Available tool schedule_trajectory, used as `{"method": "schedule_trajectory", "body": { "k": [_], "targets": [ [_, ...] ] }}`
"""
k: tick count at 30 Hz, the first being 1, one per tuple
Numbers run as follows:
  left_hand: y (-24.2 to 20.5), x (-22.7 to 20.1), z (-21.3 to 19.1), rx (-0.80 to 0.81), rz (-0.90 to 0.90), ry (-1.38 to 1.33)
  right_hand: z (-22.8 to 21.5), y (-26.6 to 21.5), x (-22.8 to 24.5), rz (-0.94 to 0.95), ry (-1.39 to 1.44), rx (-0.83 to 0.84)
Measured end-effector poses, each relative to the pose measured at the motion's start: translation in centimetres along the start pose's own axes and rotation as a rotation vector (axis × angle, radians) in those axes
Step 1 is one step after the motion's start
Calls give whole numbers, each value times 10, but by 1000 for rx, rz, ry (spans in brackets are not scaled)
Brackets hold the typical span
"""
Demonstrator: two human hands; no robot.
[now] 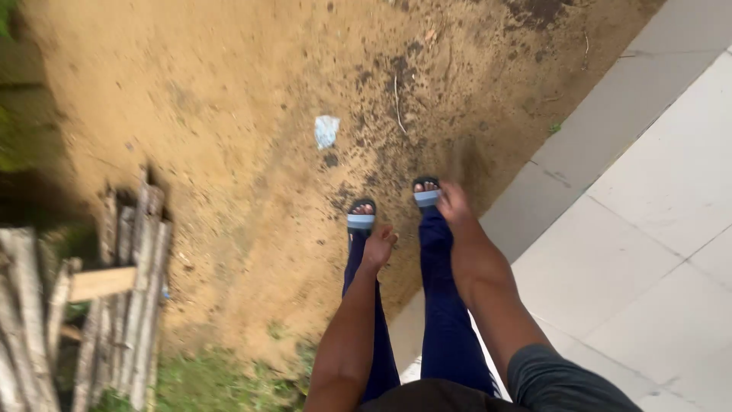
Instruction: Sweeping a dirt path with a stick broom
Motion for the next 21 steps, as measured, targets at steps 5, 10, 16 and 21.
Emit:
{"method": "schedule_trajectory", "body": {
  "k": [5, 10, 16, 21],
  "targets": [
    [-6, 28, 15, -136, 14, 1413, -17, 129, 167, 970, 1095, 796],
    [-30, 77, 8, -66, 89, 328, 28, 6, 179, 508, -91, 1435],
    [-79, 105, -38, -362, 3, 1065, 49, 6, 40, -284, -821, 751],
    [-98, 148, -76, -445, -44, 1055, -81, 236, -6, 471, -627, 254]
  ]
}}
Point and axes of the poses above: each hand's wrist, its own y-axis towards the middle knuckle, its own z-axis out of the palm, x = y × z, the point moved 6 cm from there along y, towards the middle knuckle, and after that the axes turned 12 degrees about z, right-handed, at the moved point
